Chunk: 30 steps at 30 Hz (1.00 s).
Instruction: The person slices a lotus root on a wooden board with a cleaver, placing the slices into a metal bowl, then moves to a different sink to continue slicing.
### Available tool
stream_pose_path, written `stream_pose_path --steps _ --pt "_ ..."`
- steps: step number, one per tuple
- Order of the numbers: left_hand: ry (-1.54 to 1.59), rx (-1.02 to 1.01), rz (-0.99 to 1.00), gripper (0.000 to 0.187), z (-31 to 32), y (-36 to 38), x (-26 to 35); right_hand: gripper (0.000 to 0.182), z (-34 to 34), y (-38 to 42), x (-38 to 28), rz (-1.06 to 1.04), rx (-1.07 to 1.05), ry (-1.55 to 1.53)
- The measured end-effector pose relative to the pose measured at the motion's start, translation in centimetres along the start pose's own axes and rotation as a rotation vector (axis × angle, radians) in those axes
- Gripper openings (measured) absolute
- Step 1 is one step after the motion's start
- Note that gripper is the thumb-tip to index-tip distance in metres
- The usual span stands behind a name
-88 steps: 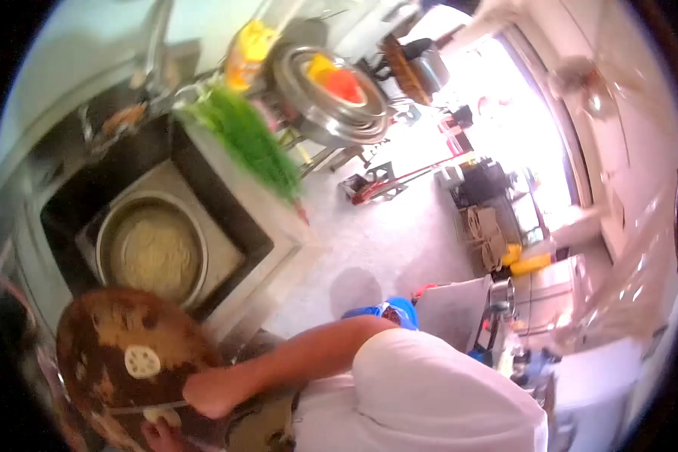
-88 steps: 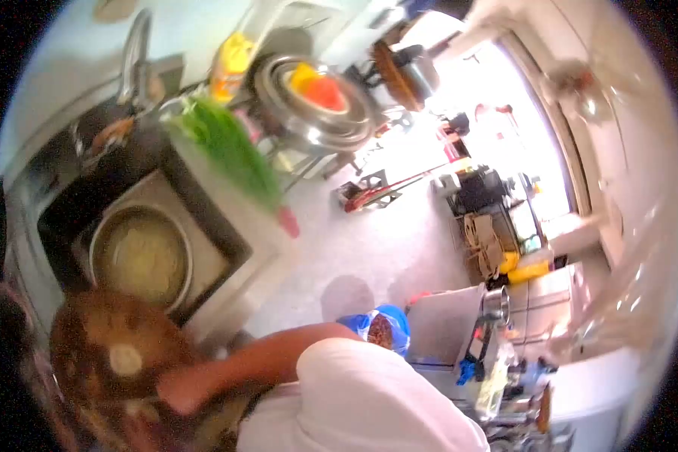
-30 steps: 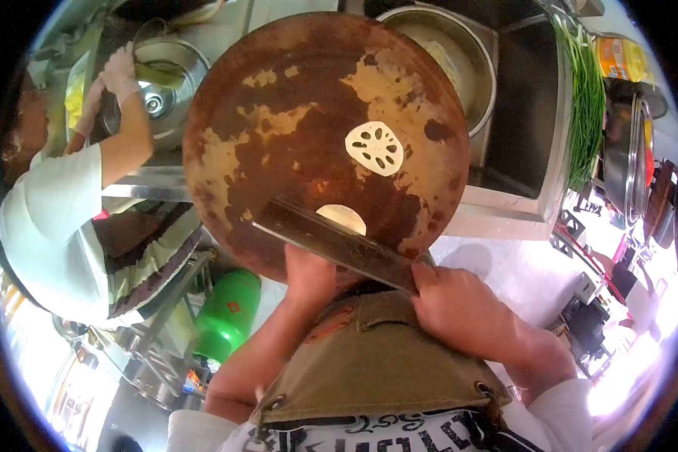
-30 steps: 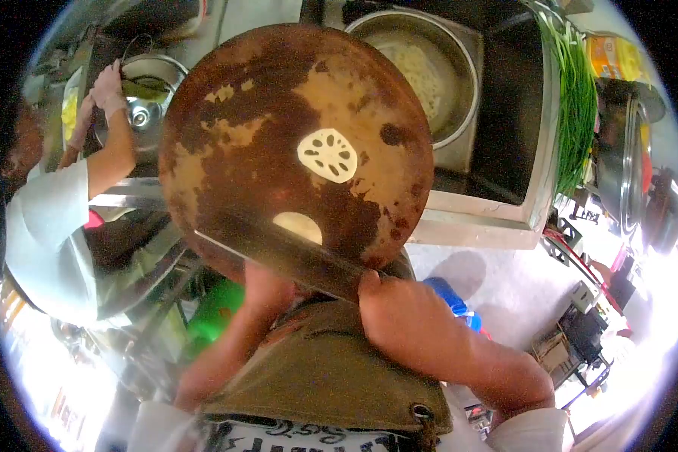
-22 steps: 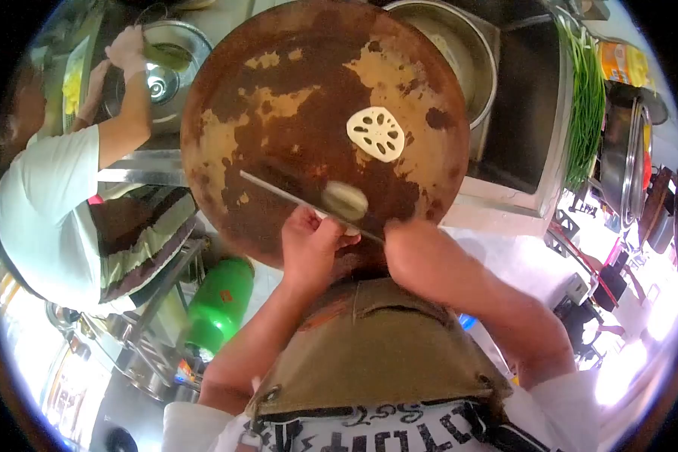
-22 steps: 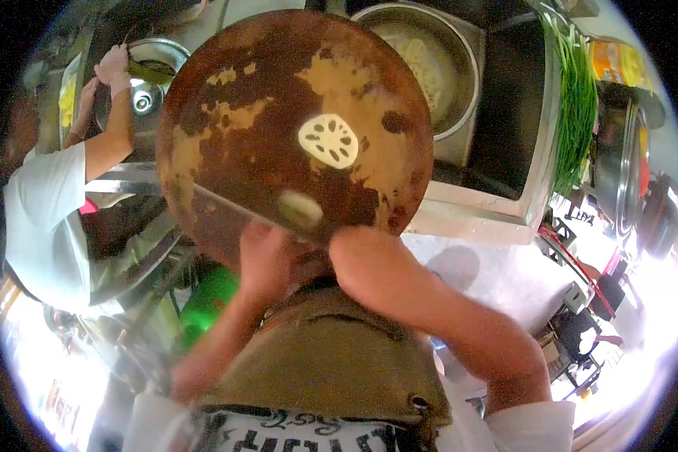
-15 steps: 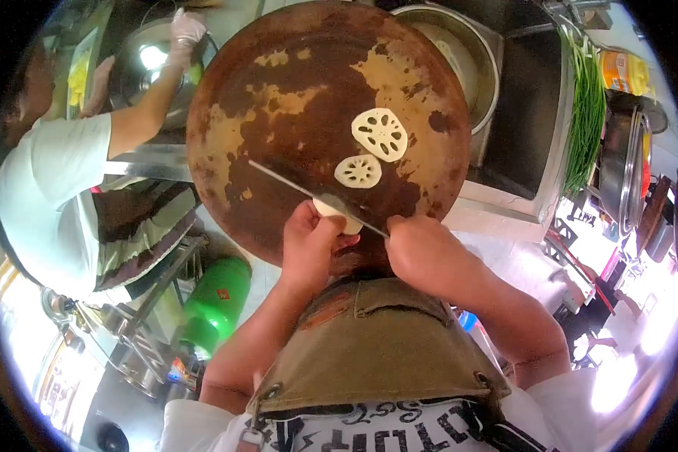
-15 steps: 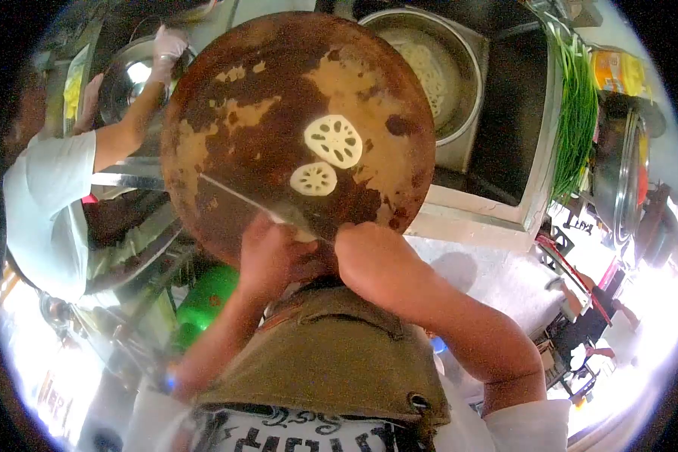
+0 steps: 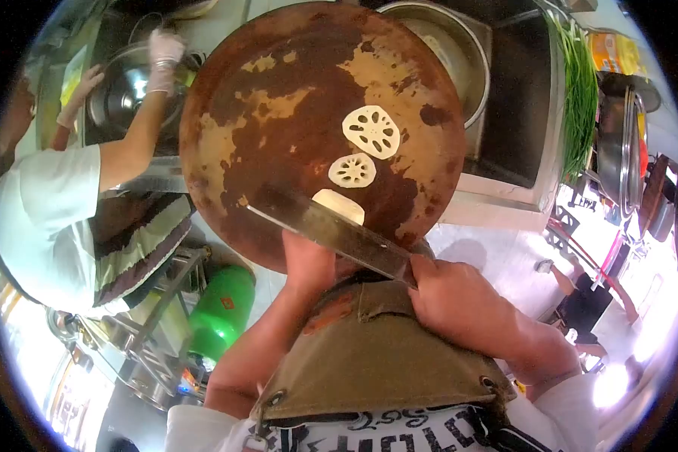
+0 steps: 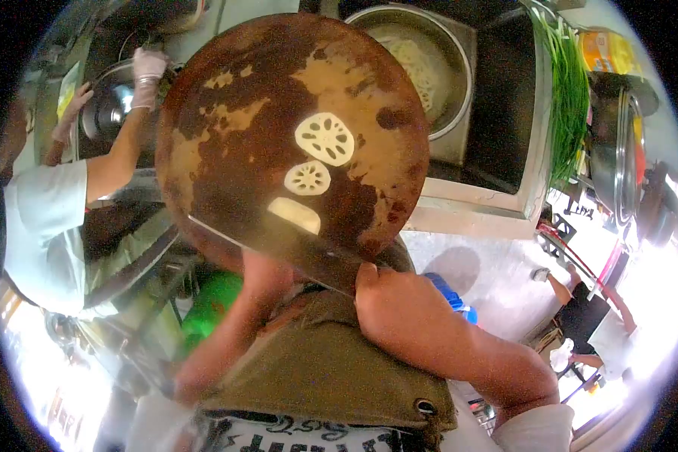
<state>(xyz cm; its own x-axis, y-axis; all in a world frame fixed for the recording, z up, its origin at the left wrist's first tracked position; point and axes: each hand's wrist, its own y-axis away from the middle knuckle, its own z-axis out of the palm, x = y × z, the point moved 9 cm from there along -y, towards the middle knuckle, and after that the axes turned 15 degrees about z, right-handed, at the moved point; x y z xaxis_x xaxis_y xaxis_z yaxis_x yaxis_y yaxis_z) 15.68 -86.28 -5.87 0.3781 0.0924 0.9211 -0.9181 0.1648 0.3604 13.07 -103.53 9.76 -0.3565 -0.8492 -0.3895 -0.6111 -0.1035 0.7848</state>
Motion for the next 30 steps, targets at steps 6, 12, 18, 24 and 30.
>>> stream_pose_path --steps 6,12,18,24,30 --pt "0.335 0.048 -0.174 0.034 1.2 0.7 -0.3 0.019 0.0 -0.3 -0.3 -0.021 -0.018 -0.006" --pt "0.303 0.185 -0.203 0.019 1.8 0.0 1.8 0.018 0.2 -1.6 -0.8 -0.073 -0.040 -0.018" --pt "0.098 0.081 -0.120 0.019 1.5 -1.0 2.6 0.016 0.4 -3.0 -0.5 0.045 -0.066 -0.009" --pt "0.265 0.182 -0.311 0.013 2.3 -0.7 2.3 0.017 1.4 -7.0 -0.7 -0.080 0.013 -0.055" --pt "0.317 0.164 -0.325 0.015 2.3 -0.4 2.2 0.019 2.0 -7.5 0.0 0.018 0.020 -0.047"
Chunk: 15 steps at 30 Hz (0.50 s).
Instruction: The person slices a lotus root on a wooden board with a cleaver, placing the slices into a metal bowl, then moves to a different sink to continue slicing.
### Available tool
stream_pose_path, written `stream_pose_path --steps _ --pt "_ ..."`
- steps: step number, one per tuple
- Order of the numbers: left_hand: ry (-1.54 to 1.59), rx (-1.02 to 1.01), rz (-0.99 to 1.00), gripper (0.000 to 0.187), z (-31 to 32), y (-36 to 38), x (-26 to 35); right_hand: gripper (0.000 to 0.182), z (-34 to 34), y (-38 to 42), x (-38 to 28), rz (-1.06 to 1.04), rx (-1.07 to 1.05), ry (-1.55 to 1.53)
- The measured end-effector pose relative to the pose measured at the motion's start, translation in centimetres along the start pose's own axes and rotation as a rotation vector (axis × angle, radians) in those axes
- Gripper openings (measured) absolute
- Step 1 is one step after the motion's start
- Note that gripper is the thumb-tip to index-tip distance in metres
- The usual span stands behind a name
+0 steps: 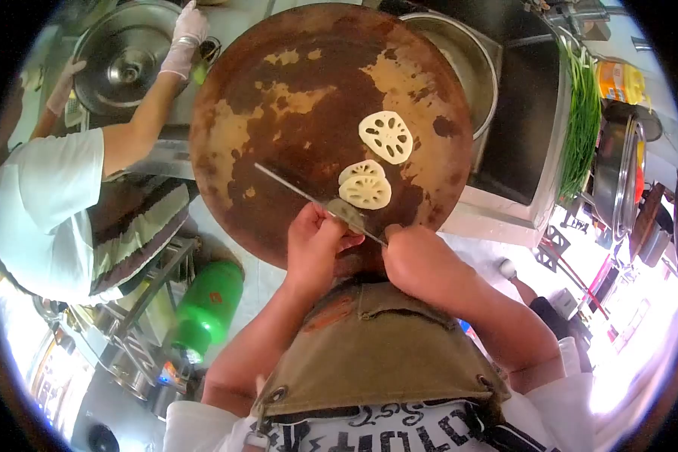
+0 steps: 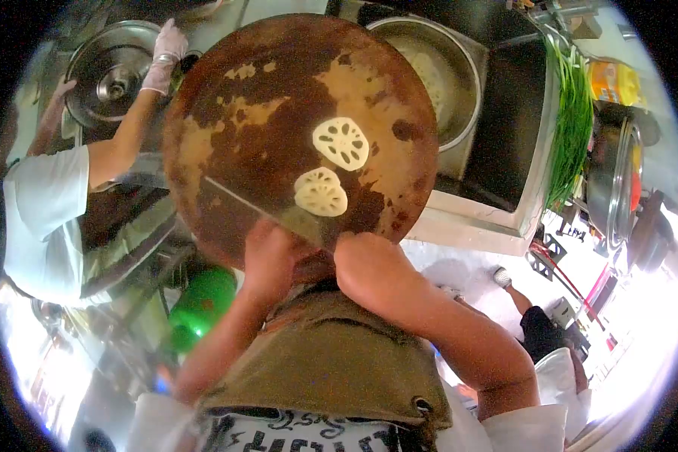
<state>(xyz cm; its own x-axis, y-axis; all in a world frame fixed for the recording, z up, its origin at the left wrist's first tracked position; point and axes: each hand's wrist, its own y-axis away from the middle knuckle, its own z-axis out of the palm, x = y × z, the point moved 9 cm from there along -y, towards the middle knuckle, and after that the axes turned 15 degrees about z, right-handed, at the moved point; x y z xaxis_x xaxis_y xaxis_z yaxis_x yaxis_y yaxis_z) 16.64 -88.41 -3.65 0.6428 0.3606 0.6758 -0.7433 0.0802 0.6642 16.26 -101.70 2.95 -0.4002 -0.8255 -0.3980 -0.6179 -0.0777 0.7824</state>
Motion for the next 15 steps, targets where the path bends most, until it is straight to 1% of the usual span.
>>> stream_pose_path --steps 1,4,6,8,11,12,14,15 --pt "0.029 0.009 -0.006 0.016 0.1 0.1 0.1 0.019 0.1 0.0 0.1 0.001 0.001 0.008" --pt "-0.035 0.023 -0.009 0.015 0.2 0.0 0.5 0.019 -0.9 0.8 0.0 0.002 -0.020 -0.063" --pt "-0.393 -0.155 0.348 0.013 0.7 -0.5 2.3 0.020 -1.5 2.7 0.6 0.103 -0.089 -0.013" --pt "-0.580 -0.248 0.507 0.012 0.4 -0.5 2.1 0.022 -1.9 4.7 0.8 0.174 -0.138 0.024" --pt "-0.544 -0.229 0.455 0.014 -1.5 -0.9 0.6 0.023 -1.8 6.5 1.4 0.236 -0.163 0.053" --pt "-0.494 -0.196 0.440 0.015 -1.8 -1.1 0.4 0.022 -1.8 6.5 1.3 0.228 -0.157 0.026" --pt "-0.492 -0.204 0.450 0.017 -1.9 -1.2 0.3 0.022 -1.7 6.5 1.2 0.210 -0.147 -0.020" --pt "-0.541 -0.246 0.478 0.017 -1.8 -1.2 0.6 0.021 -1.8 6.5 1.1 0.197 -0.136 -0.030"
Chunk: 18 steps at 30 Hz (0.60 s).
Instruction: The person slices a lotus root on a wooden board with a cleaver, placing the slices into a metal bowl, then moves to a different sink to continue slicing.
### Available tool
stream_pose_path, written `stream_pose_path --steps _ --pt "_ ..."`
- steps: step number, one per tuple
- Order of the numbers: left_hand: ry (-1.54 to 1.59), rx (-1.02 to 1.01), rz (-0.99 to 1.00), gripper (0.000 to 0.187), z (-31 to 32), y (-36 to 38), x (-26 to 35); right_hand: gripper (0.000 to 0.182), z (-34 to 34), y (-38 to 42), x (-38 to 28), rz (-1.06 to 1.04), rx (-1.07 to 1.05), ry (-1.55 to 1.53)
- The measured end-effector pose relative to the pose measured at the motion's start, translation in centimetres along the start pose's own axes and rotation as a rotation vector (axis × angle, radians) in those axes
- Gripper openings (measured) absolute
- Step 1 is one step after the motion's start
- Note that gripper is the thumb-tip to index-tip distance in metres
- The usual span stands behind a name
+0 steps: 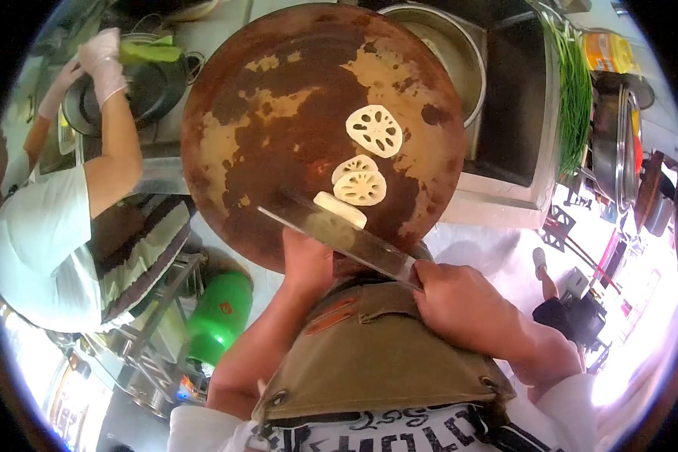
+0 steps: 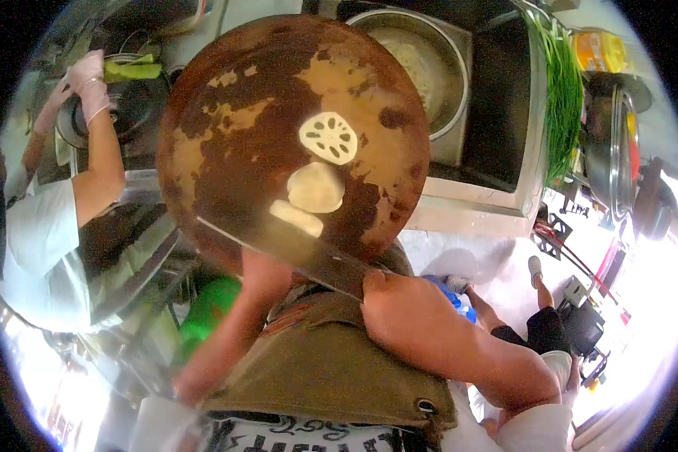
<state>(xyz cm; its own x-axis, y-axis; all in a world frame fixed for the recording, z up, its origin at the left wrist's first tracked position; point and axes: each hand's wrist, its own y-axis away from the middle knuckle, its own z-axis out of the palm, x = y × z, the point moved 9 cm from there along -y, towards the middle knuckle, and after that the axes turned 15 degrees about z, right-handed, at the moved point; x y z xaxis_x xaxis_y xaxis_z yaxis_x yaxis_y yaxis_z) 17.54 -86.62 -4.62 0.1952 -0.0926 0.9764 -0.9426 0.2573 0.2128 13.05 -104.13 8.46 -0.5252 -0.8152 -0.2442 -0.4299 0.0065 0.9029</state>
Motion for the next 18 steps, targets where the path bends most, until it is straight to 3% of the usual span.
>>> stream_pose_path --steps 3,5,7,9,11,18 --pt "-0.415 -0.168 0.233 0.016 0.0 -0.6 1.1 0.020 -0.2 0.1 -0.4 -0.029 0.028 -0.017" --pt "-0.285 -0.093 0.140 0.014 -0.4 -0.7 0.2 0.020 -0.1 -0.2 -0.3 -0.025 0.040 -0.013" --pt "0.237 0.118 -0.168 0.010 -0.1 0.0 -1.9 0.020 0.3 -0.1 -0.1 -0.006 0.055 -0.005" --pt "0.527 0.263 -0.321 0.007 0.4 0.4 -1.9 0.020 0.3 -0.1 -0.1 0.007 0.066 0.005" --pt "0.584 0.289 -0.354 0.005 0.6 0.5 -1.7 0.020 0.3 0.1 -0.2 0.015 0.070 0.018" --pt "0.313 0.221 -0.249 0.005 0.1 0.7 -2.3 0.021 0.5 -0.4 -0.2 0.027 -0.016 -0.012"
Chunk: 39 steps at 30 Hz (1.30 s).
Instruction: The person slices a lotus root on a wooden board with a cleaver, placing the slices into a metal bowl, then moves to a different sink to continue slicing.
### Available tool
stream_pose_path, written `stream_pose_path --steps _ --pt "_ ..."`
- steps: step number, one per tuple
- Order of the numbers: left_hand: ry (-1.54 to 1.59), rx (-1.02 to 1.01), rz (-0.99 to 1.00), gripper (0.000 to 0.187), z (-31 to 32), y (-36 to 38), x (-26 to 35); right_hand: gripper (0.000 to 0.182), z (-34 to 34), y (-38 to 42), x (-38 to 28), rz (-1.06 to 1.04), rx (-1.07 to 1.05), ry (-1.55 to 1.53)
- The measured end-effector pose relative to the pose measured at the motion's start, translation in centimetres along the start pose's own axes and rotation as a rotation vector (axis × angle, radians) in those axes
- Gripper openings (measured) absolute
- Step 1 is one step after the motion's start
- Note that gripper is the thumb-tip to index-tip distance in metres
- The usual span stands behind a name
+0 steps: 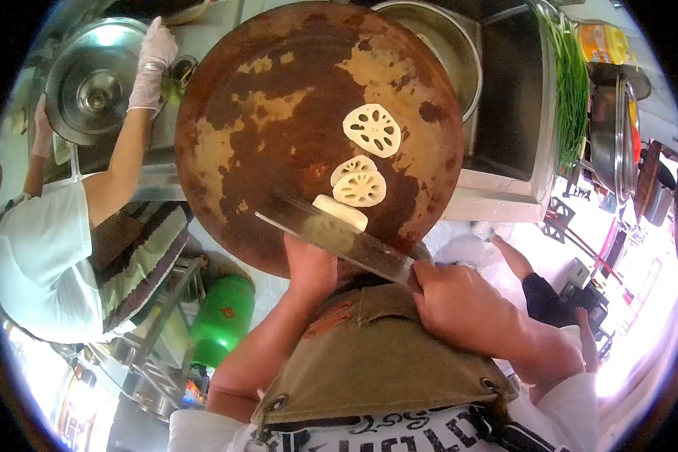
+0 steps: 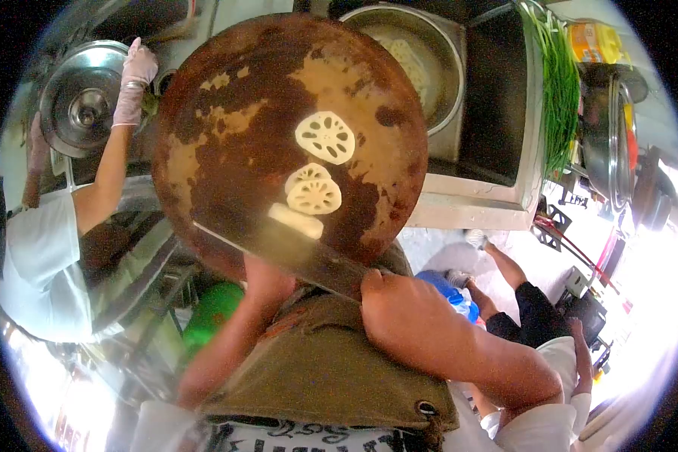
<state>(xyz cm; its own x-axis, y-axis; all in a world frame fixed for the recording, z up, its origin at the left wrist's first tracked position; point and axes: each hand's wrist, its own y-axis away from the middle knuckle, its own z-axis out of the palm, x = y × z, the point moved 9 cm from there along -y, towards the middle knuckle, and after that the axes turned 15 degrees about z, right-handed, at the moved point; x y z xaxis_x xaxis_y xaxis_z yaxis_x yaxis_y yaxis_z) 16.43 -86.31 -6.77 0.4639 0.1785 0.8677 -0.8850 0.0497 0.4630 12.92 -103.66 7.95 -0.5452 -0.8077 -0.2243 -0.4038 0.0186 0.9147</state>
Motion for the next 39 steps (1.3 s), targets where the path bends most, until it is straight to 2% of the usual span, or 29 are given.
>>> stream_pose_path --steps 5,8,10,11,12,14,15,17,19,21,23,26,27,29,31,35,37,39 --pt "0.158 0.033 -0.091 0.008 0.6 0.2 0.9 0.021 -0.2 -1.4 -1.2 -0.059 -0.021 -0.024" --pt "0.200 0.065 -0.082 0.009 0.4 0.3 0.8 0.020 0.1 -1.8 -0.9 -0.026 -0.022 0.032" --pt "0.177 0.069 -0.077 0.011 0.6 0.0 0.7 0.018 -0.4 -1.9 -2.1 -0.176 0.071 0.061" --pt "-0.186 -0.144 0.056 0.014 1.0 -0.2 1.8 0.017 -0.6 -1.7 -2.8 -0.248 0.114 0.073" --pt "-0.551 -0.357 0.194 0.017 1.2 -0.1 2.6 0.016 -0.5 -2.1 -2.6 -0.198 0.077 0.071" --pt "-0.865 -0.515 0.256 0.020 1.6 -0.2 2.7 0.015 -0.2 -3.1 -2.4 -0.112 0.004 0.073" --pt "-0.811 -0.467 0.168 0.020 1.3 -0.4 2.4 0.015 -0.1 -3.2 -2.5 -0.126 0.010 0.068" --pt "-0.464 -0.282 0.034 0.018 1.3 -0.4 2.5 0.015 0.2 -3.4 -2.1 -0.146 0.020 0.062" --pt "0.107 -0.001 -0.046 0.019 1.2 -0.3 2.7 0.015 0.1 -3.2 -2.5 -0.201 0.061 0.101" --pt "-0.289 -0.159 0.235 0.020 1.2 -0.6 4.2 0.015 0.1 -3.1 -2.7 -0.245 0.078 0.133" --pt "-0.538 -0.277 0.383 0.020 1.8 -0.5 5.1 0.014 0.1 -3.1 -2.8 -0.270 0.071 0.157" --pt "-0.794 -0.406 0.501 0.022 2.2 -0.3 5.6 0.014 -0.4 -3.1 -2.9 -0.230 0.087 0.110" --pt "-0.944 -0.461 0.605 0.023 2.4 0.1 5.5 0.015 -0.3 -3.8 -3.3 -0.252 0.088 0.107" --pt "-0.689 -0.384 0.395 0.023 1.7 0.0 4.6 0.016 0.4 -5.5 -3.5 -0.284 0.087 0.094" --pt "0.111 -0.082 -0.197 0.023 2.2 -0.1 2.7 0.016 1.6 -6.6 -3.0 -0.232 0.063 0.144" --pt "0.135 -0.057 -0.165 0.017 2.3 -0.4 2.3 0.016 0.6 -6.7 -3.1 -0.169 0.127 0.109" --pt "0.149 -0.024 -0.151 0.014 2.0 -0.2 1.8 0.025 -0.2 -6.9 -2.8 -0.185 0.120 0.001" --pt "0.040 -0.077 -0.129 0.017 1.8 -0.3 1.7 0.032 -1.7 -7.3 -2.4 -0.202 0.164 -0.109"
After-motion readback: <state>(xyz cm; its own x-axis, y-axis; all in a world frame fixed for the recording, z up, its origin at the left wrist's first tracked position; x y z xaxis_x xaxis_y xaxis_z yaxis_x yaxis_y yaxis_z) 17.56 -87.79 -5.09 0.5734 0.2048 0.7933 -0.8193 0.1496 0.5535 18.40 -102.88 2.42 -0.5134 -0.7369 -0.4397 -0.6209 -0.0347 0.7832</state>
